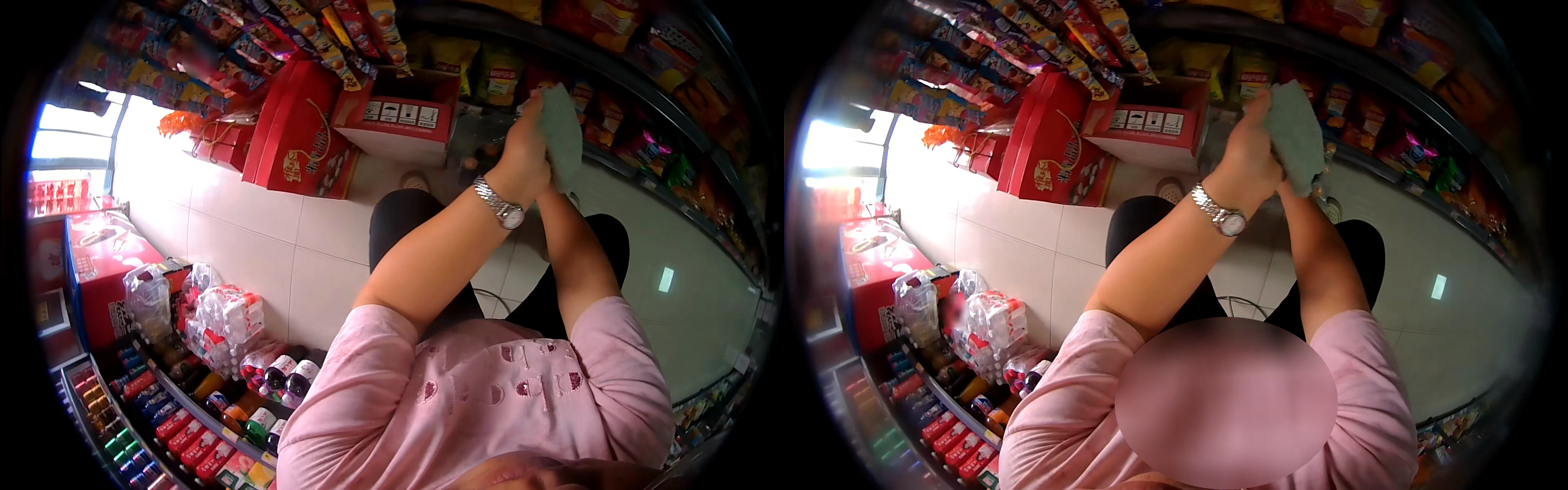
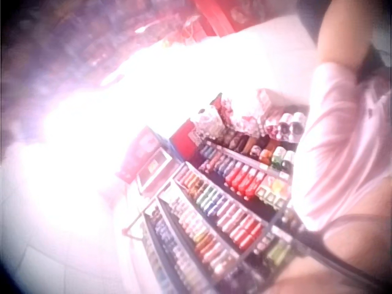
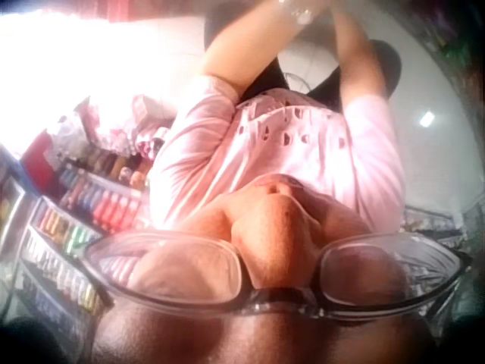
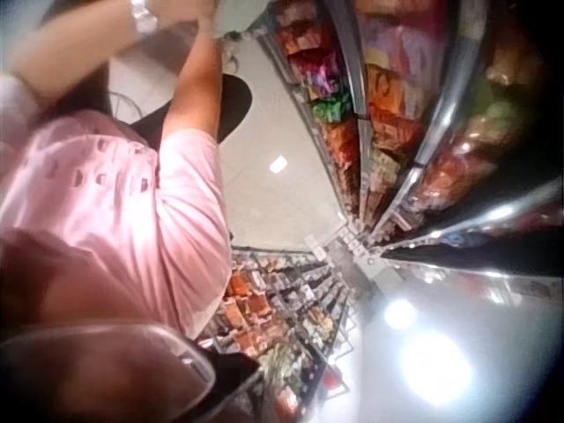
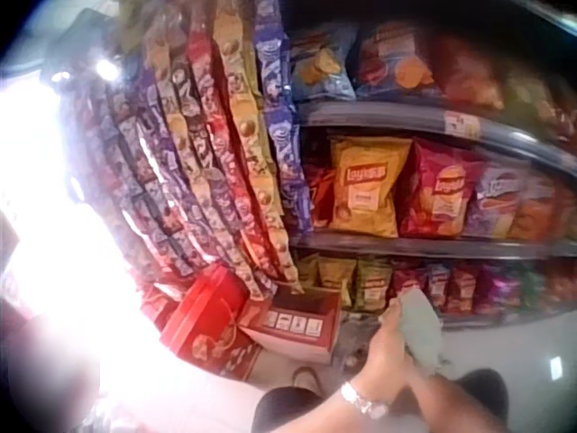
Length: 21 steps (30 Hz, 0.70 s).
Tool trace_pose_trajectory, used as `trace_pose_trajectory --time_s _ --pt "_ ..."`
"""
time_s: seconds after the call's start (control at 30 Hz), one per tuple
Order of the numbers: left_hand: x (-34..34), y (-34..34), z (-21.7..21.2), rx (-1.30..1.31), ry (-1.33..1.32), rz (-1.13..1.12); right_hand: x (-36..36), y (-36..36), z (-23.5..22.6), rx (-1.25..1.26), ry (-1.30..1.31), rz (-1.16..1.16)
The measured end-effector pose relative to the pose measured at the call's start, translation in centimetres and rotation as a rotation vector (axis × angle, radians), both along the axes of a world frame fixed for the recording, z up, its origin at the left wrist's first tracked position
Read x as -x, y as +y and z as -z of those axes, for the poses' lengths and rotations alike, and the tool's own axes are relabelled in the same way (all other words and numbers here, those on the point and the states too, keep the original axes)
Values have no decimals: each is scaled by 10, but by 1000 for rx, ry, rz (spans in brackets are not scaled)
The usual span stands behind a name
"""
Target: The person sits on the floor in a store aisle and wipes the surfaces of snack packages with a cloth. They handle multiple chip bags one at a time, turning them over to clean both sides before placing them back on the shelf.
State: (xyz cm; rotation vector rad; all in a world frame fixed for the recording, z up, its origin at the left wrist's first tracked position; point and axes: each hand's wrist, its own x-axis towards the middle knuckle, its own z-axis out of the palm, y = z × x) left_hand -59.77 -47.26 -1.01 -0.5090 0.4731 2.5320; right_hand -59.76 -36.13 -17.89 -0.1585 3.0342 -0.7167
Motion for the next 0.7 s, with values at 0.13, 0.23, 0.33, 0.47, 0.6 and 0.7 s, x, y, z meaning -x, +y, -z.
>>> trace_pose_trajectory --time_s 0.13,0.23,0.33,0.47,0.6,0.7 --pt "7 2 -2 -4 -86 -3 6 -1 9 -34 -20 -26" --pt "6 7 -2 109 -33 46 4 -2 12 -54 -29 -13" --pt "6 9 -4 11 -109 64 5 0 14 -69 -41 -13" --pt "6 8 12 11 -119 61 15 -14 11 -82 -63 -92" --pt "7 10 14 42 -89 99 22 -14 0 -109 -105 -98" --pt "8 8 14 78 -54 87 42 -36 -6 -50 -28 -147"
